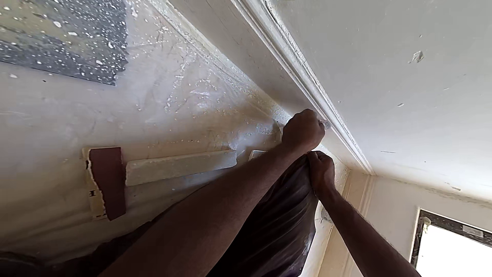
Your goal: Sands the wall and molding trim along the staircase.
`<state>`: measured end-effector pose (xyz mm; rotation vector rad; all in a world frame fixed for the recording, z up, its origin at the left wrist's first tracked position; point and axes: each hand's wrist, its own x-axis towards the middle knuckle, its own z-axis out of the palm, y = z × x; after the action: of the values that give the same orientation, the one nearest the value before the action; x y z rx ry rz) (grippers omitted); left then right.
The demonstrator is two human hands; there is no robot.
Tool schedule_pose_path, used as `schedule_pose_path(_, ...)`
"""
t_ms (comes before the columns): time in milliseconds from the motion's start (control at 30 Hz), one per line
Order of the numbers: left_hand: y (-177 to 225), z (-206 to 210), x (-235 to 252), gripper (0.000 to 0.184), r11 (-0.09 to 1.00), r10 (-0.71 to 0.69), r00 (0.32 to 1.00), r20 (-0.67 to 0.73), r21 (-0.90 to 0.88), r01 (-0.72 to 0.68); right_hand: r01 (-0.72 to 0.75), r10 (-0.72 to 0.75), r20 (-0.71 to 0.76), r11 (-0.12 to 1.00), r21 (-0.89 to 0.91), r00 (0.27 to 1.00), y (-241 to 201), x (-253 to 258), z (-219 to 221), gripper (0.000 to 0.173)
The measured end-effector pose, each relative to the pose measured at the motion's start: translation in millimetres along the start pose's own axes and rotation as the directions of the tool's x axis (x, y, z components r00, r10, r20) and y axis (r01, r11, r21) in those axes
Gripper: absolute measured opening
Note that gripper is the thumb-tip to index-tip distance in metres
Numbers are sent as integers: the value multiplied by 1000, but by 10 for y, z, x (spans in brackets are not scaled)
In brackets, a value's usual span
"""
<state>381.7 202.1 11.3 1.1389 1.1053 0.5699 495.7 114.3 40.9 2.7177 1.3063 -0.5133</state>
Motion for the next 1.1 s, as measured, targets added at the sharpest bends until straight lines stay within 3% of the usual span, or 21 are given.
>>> schedule_pose_path(367,-234,-1039,-296,25,995,97,960,-263,-5,-101,0,0,12,1000,25,1000,28,-1,-2,38)
schedule_pose_path(500,-265,-1382,-405,20,989,145,928,-344,79,-125,-15,15,9,1000,5,1000,2,-11,3,38)
schedule_pose_path(600,-207,-1267,-301,22,972,206,938,-278,172,-163,-28,28,13,999,-20,1000,-42,-23,-2,37)
schedule_pose_path(800,164,-51,2,26,965,86,996,-32,250,-76,-32,33,17,999,-34,999,-37,-13,-2,38)
schedule_pose_path(900,129,331,58,28,971,82,997,-1,223,-79,-23,24,22,999,-27,999,-9,-8,-9,39)
schedule_pose_path(967,20,256,19,31,966,134,991,4,222,-132,-9,10,33,1000,-17,999,24,1,-13,38)
schedule_pose_path(1100,-222,-446,-195,34,946,202,971,-127,282,-159,33,-18,130,993,-115,991,-56,51,-56,43)
